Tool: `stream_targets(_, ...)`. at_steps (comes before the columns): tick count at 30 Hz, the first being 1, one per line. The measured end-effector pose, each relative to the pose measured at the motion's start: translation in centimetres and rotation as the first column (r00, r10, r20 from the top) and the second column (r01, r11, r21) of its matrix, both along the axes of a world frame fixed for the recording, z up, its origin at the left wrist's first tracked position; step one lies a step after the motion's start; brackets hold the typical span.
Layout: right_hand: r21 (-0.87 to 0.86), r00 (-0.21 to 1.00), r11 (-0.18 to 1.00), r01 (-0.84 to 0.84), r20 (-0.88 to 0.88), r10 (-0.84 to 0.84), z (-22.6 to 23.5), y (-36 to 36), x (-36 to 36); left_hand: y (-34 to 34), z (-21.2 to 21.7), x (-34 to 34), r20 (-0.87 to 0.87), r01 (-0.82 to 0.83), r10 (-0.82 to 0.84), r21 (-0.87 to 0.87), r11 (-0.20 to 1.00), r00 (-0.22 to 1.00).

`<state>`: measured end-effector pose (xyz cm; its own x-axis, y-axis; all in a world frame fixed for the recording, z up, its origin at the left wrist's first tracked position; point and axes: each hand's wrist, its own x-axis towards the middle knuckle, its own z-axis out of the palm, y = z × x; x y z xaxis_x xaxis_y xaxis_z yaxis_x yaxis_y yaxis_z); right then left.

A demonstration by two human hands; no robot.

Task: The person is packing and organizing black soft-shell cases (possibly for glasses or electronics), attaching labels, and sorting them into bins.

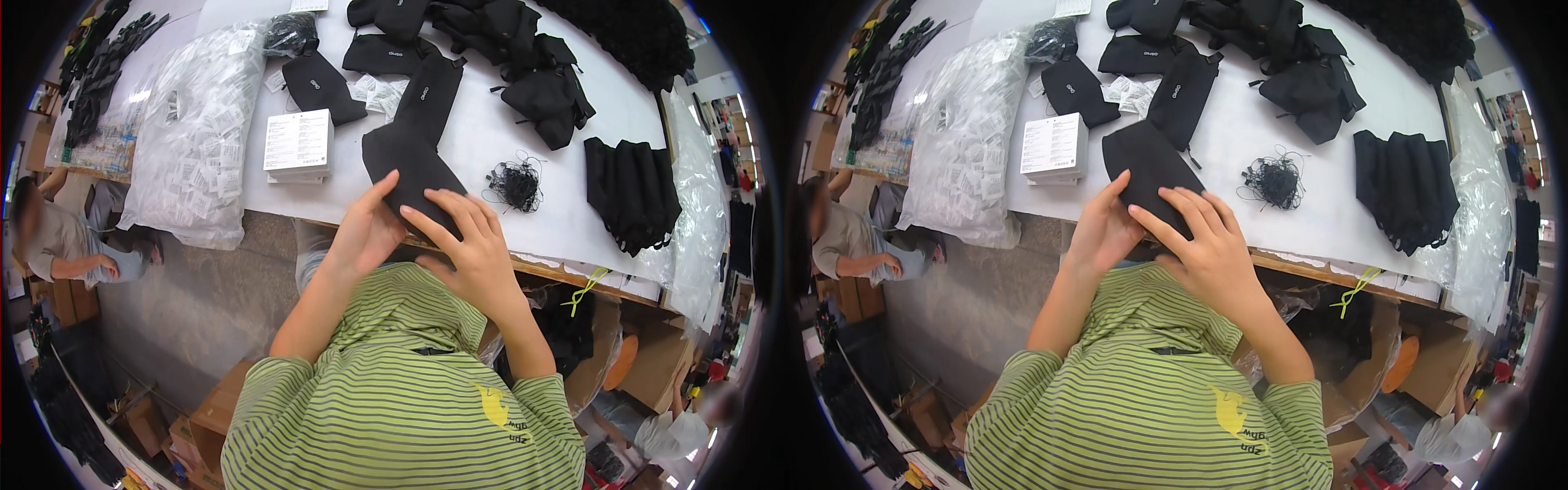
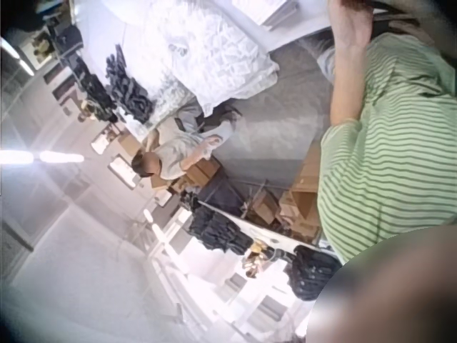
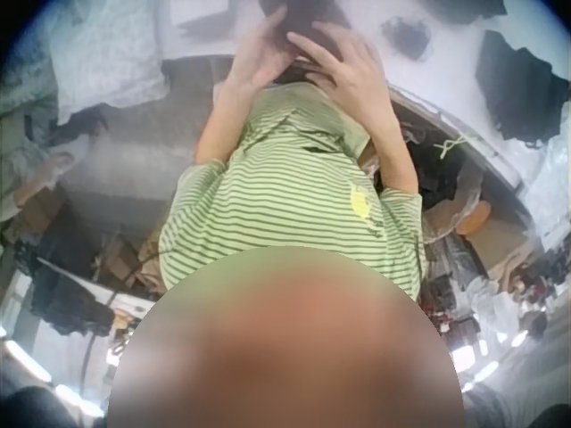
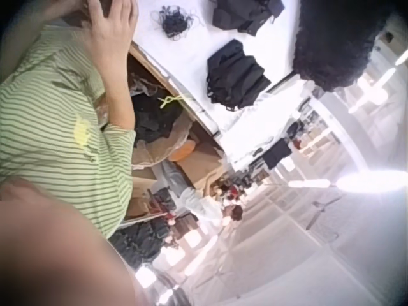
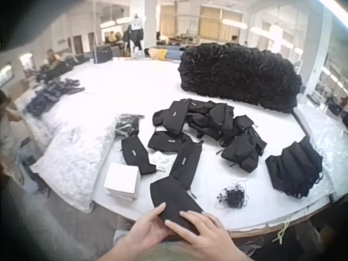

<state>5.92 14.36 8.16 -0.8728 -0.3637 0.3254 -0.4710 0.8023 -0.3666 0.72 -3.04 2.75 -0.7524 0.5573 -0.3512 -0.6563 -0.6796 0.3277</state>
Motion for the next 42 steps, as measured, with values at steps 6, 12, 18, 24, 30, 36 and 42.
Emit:
stream_targets(6,-0.658,0.928,0.707,0.258,0.371,0.007,0.1,2.8,0.3,-1.8,-0.2,-0.1,-0.591,-0.319,-0.083,-0.542,0.777,0.802)
stream_targets(12,-0.806,0.874,0.517,0.289,0.442,0.202,-1.2,5.0,0.0,-3.6,3.0,-1.7,-0.691,-0.275,-0.265,-0.566,0.778,0.673)
stream_targets(18,-0.655,0.904,0.691,0.306,0.428,0.006,-1.4,4.8,0.1,-3.2,0.6,-2.3,-0.838,-0.533,-0.186,-0.481,0.696,0.513)
stream_targets(24,-0.658,0.945,0.716,0.236,0.327,-0.011,-1.2,5.5,0.0,-2.7,-0.2,-1.4,-0.82,-0.559,-0.073,-0.449,0.697,0.567)
stream_targets(30,-0.65,0.919,0.669,0.36,0.369,-0.136,-0.8,5.5,0.2,-2.7,0.0,-1.2,-0.863,-0.647,-0.124,-0.455,0.611,0.49)
stream_targets(36,-0.434,0.886,0.813,0.387,0.419,-0.199,-1.8,5.1,0.1,-1.6,-0.8,-0.6,-0.875,-0.631,-0.066,-0.396,0.667,0.479)
stream_targets(42,-0.349,0.907,0.85,0.395,0.297,-0.299,-6.1,4.8,-1.2,-0.9,-2.0,-0.7,-0.801,-0.565,-0.15,-0.527,0.635,0.579)
